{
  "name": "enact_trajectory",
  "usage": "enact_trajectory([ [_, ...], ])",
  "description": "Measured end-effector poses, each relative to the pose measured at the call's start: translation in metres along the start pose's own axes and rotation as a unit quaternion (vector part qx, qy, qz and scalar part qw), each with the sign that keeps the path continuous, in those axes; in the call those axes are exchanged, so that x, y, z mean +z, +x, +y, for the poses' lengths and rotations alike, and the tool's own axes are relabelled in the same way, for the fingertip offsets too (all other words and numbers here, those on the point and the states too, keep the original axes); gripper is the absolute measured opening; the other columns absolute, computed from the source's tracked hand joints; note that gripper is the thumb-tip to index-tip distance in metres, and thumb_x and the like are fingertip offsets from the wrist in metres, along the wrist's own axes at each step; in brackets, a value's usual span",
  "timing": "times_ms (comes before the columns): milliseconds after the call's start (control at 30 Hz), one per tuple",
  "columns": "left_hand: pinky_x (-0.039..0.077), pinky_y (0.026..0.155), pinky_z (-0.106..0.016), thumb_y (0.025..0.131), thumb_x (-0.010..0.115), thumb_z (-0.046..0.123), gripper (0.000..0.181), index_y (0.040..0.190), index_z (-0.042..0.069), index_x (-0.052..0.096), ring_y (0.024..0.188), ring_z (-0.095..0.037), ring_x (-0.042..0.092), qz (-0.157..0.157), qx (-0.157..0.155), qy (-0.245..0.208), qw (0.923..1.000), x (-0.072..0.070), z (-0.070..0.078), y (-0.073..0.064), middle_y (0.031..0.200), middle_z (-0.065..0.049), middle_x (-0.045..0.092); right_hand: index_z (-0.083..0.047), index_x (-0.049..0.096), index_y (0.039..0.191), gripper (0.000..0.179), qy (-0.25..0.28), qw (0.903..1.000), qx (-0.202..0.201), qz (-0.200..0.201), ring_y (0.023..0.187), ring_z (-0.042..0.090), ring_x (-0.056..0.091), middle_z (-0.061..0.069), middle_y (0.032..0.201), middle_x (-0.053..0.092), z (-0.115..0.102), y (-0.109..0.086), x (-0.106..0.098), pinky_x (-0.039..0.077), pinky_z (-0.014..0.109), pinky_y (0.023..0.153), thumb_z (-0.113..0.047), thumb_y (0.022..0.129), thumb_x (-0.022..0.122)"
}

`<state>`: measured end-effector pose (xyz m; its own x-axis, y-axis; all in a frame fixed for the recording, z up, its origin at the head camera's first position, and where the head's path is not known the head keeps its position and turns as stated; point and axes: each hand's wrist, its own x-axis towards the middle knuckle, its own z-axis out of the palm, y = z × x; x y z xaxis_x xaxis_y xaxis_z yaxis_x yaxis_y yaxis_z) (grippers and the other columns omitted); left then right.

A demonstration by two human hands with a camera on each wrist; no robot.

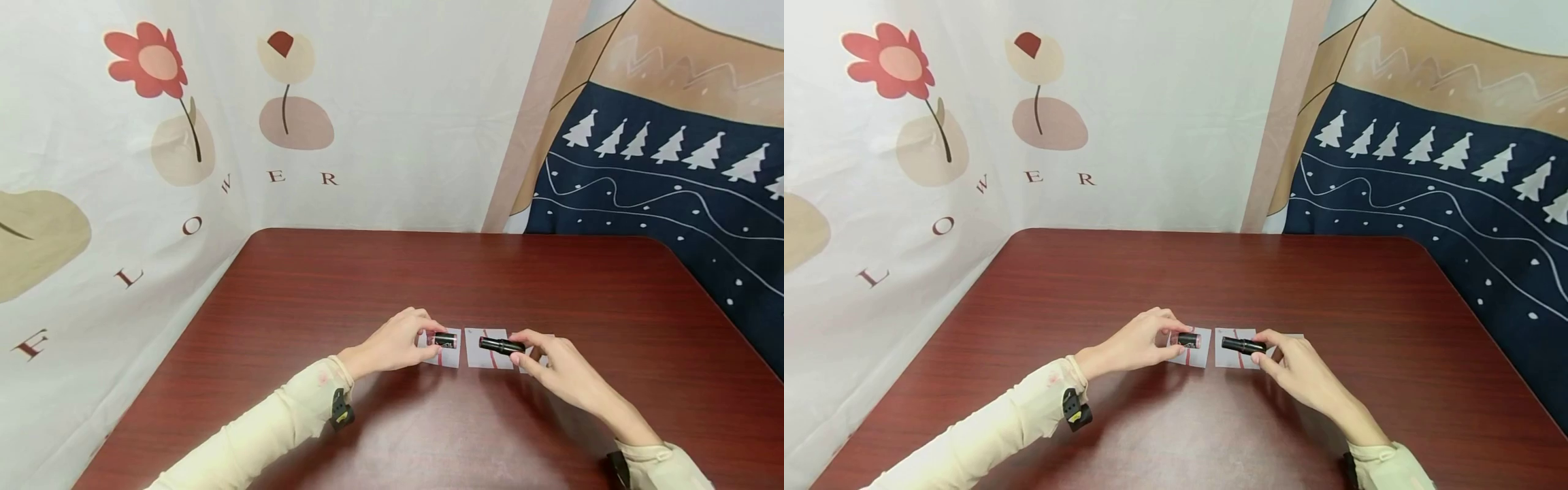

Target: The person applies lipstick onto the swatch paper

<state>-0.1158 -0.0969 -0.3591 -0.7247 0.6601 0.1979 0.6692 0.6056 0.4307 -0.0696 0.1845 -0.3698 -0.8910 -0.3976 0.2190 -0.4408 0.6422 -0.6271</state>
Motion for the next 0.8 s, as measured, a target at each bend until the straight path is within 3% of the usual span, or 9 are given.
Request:
enact_trajectory([
  [200, 0.036, 0.071, -0.022, 0.081, 0.067, 0.023, 0.030, 0.110, 0.014, 0.070, 0.081, -0.014, 0.048, -0.002, 0.005, -0.010, 0.9999, 0.004, 0.005, 0.006, 0.081, 0.010, 0.052, -0.006, 0.063, 0.109, 0.024, -0.007, 0.9999, -0.013, 0.006, 0.063, 0.000, 0.052, -0.005, 0.082, 0.063, 0.000, 0.001, 0.000, 0.040, 0.023, 0.050, -0.013, 0.086, 0.067],
  [367, 0.035, 0.070, -0.023, 0.082, 0.066, 0.022, 0.030, 0.110, 0.015, 0.069, 0.082, -0.017, 0.050, 0.005, 0.002, -0.014, 0.9999, 0.005, 0.010, 0.008, 0.082, 0.009, 0.051, -0.005, 0.063, 0.109, 0.025, -0.006, 0.9999, -0.013, 0.010, 0.060, 0.001, 0.051, -0.004, 0.075, 0.062, -0.001, 0.002, -0.001, 0.039, 0.023, 0.049, -0.014, 0.085, 0.067],
  [533, 0.035, 0.067, -0.020, 0.081, 0.067, 0.020, 0.027, 0.107, 0.013, 0.070, 0.077, -0.014, 0.050, 0.009, -0.004, -0.036, 0.9993, 0.010, 0.013, 0.007, 0.079, 0.008, 0.051, -0.007, 0.064, 0.107, 0.023, -0.001, 0.9998, -0.018, 0.010, 0.063, 0.000, 0.052, -0.005, 0.089, 0.063, -0.001, 0.000, 0.004, 0.040, 0.022, 0.051, -0.013, 0.085, 0.067],
  [667, 0.035, 0.064, -0.018, 0.081, 0.068, 0.020, 0.026, 0.106, 0.012, 0.071, 0.074, -0.011, 0.049, 0.011, -0.003, -0.058, 0.9982, 0.014, 0.016, 0.008, 0.078, 0.008, 0.051, -0.007, 0.064, 0.105, 0.022, -0.002, 0.9997, -0.024, 0.010, 0.062, 0.000, 0.051, -0.011, 0.079, 0.060, -0.001, -0.001, 0.005, 0.040, 0.022, 0.052, -0.015, 0.085, 0.067],
  [800, 0.035, 0.066, -0.020, 0.081, 0.069, 0.020, 0.027, 0.107, 0.012, 0.071, 0.073, -0.012, 0.049, 0.017, 0.004, -0.049, 0.9986, 0.012, 0.019, 0.012, 0.077, 0.007, 0.052, -0.008, 0.064, 0.104, 0.021, -0.008, 0.9993, -0.032, 0.016, 0.062, 0.000, 0.050, -0.014, 0.076, 0.058, -0.002, 0.002, 0.002, 0.040, 0.022, 0.053, -0.015, 0.085, 0.067],
])
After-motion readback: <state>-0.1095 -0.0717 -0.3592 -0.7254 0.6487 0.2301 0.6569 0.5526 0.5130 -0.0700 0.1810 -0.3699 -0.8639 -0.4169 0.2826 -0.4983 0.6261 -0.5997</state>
